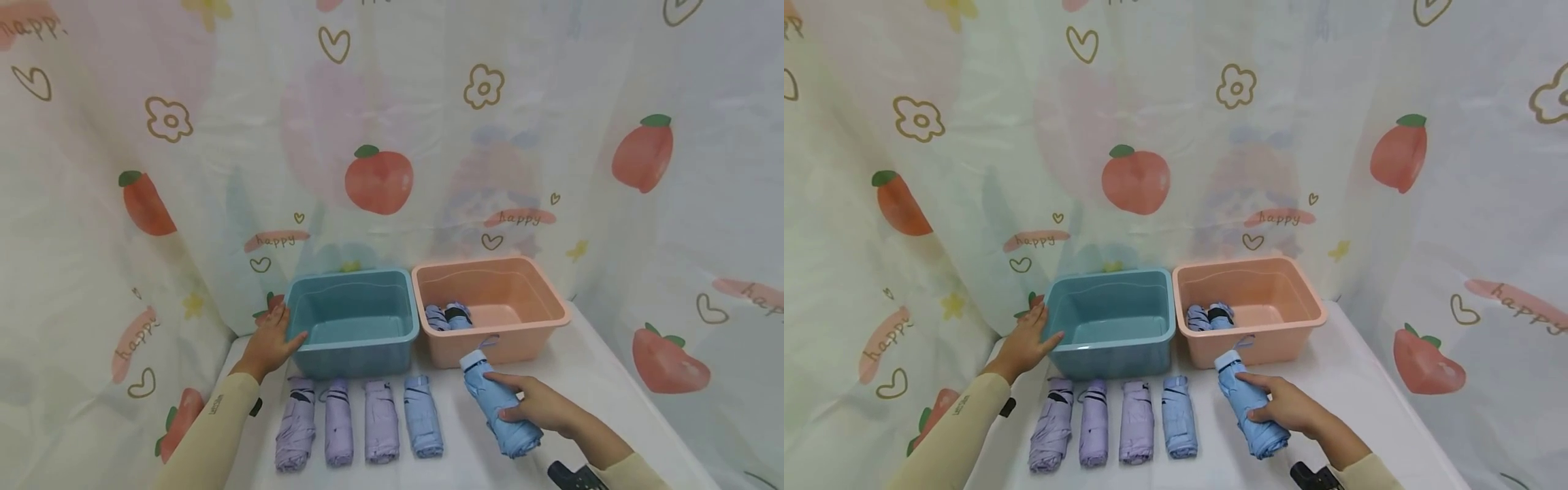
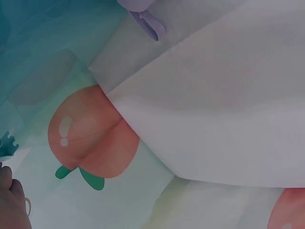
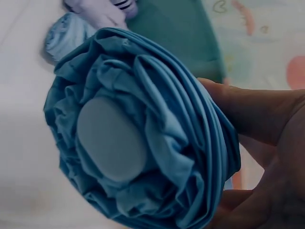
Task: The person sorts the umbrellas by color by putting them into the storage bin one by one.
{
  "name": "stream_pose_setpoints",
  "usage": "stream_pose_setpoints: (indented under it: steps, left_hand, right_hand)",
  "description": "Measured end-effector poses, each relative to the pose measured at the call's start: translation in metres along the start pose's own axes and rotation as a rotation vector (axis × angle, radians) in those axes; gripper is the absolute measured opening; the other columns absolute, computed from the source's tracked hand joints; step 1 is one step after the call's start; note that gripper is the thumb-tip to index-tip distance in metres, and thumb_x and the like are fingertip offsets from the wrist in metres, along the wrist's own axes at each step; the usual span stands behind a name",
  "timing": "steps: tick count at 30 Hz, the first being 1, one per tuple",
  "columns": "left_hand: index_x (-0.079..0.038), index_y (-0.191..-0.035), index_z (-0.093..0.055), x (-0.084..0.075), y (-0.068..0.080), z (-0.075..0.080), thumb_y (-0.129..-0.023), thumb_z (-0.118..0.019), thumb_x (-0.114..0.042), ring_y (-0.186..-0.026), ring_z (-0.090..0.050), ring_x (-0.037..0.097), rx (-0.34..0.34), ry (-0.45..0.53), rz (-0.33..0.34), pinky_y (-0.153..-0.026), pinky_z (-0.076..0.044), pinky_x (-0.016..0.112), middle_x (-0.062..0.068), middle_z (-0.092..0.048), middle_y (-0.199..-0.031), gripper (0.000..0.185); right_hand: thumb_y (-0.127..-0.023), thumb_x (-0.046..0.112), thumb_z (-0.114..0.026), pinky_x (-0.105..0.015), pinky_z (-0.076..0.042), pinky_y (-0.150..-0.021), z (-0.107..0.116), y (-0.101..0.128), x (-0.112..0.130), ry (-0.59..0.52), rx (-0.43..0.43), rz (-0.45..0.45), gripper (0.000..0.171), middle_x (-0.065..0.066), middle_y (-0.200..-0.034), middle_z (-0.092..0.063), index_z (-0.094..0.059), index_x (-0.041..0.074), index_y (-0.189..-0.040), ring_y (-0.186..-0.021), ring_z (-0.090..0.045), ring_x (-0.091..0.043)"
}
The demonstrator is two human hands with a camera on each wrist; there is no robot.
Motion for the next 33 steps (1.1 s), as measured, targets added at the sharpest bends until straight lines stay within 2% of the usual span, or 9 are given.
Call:
stream_pose_setpoints:
  steps: [7,12,17,23,29,33]
  left_hand:
    - [0.014,-0.146,-0.026,0.001,0.002,0.000,-0.097,-0.048,-0.056,-0.141,-0.021,0.044,-0.005,-0.005,-0.002,-0.111,-0.023,0.055,0.028,-0.019,-0.155,0.088]
    - [0.014,-0.147,-0.026,0.003,0.002,0.000,-0.096,-0.048,-0.056,-0.142,-0.021,0.042,-0.006,-0.013,0.015,-0.111,-0.023,0.055,0.028,-0.020,-0.155,0.089]
    - [0.015,-0.146,-0.026,0.000,0.001,0.001,-0.096,-0.050,-0.054,-0.142,-0.021,0.042,-0.026,0.006,0.003,-0.111,-0.023,0.056,0.029,-0.020,-0.155,0.088]
    - [0.013,-0.148,-0.024,0.004,0.001,-0.004,-0.096,-0.048,-0.056,-0.142,-0.020,0.041,-0.005,0.000,0.014,-0.111,-0.022,0.054,0.026,-0.018,-0.156,0.089]
    - [0.013,-0.147,-0.026,0.005,0.001,-0.002,-0.096,-0.051,-0.054,-0.141,-0.024,0.043,-0.028,0.011,0.003,-0.110,-0.025,0.054,0.026,-0.019,-0.155,0.087]
    - [0.012,-0.147,-0.026,0.004,0.002,-0.004,-0.096,-0.052,-0.053,-0.140,-0.024,0.043,-0.042,0.022,0.005,-0.110,-0.026,0.054,0.025,-0.019,-0.156,0.087]
  right_hand:
    - [-0.082,0.014,-0.078,-0.045,-0.055,-0.068,0.048,0.018,0.025,-0.007,-0.015,0.087,0.076,-0.039,-0.139,-0.035,-0.042,0.010,-0.148,-0.102,-0.057,-0.040]
    - [-0.085,0.014,-0.075,-0.043,-0.055,-0.066,0.085,0.010,0.037,0.044,-0.043,0.117,0.077,-0.043,-0.139,-0.028,-0.037,0.009,-0.151,-0.099,-0.058,-0.040]
    - [-0.086,0.013,-0.074,-0.041,-0.054,-0.068,0.122,-0.016,0.040,0.136,-0.043,0.142,0.076,-0.046,-0.134,-0.034,-0.035,0.006,-0.151,-0.096,-0.059,-0.037]
    - [-0.084,0.011,-0.074,-0.039,-0.052,-0.070,0.157,-0.059,0.043,0.246,-0.027,0.155,0.072,-0.047,-0.130,-0.039,-0.039,-0.002,-0.146,-0.099,-0.056,-0.039]
    - [-0.083,0.008,-0.073,-0.037,-0.049,-0.070,0.181,-0.102,0.043,0.296,-0.032,0.106,0.069,-0.047,-0.137,-0.030,-0.043,-0.003,-0.144,-0.104,-0.050,-0.043]
    - [-0.083,0.003,-0.071,-0.035,-0.047,-0.070,0.185,-0.127,0.040,0.301,0.014,0.069,0.069,-0.044,-0.144,-0.020,-0.041,-0.004,-0.144,-0.107,-0.045,-0.042]
Point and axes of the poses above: each hand's wrist, its own y-axis away from the middle knuckle, its own z-axis out of the back of the hand, x = y × z, the point moved 5 cm from there along -y, towards the middle knuckle
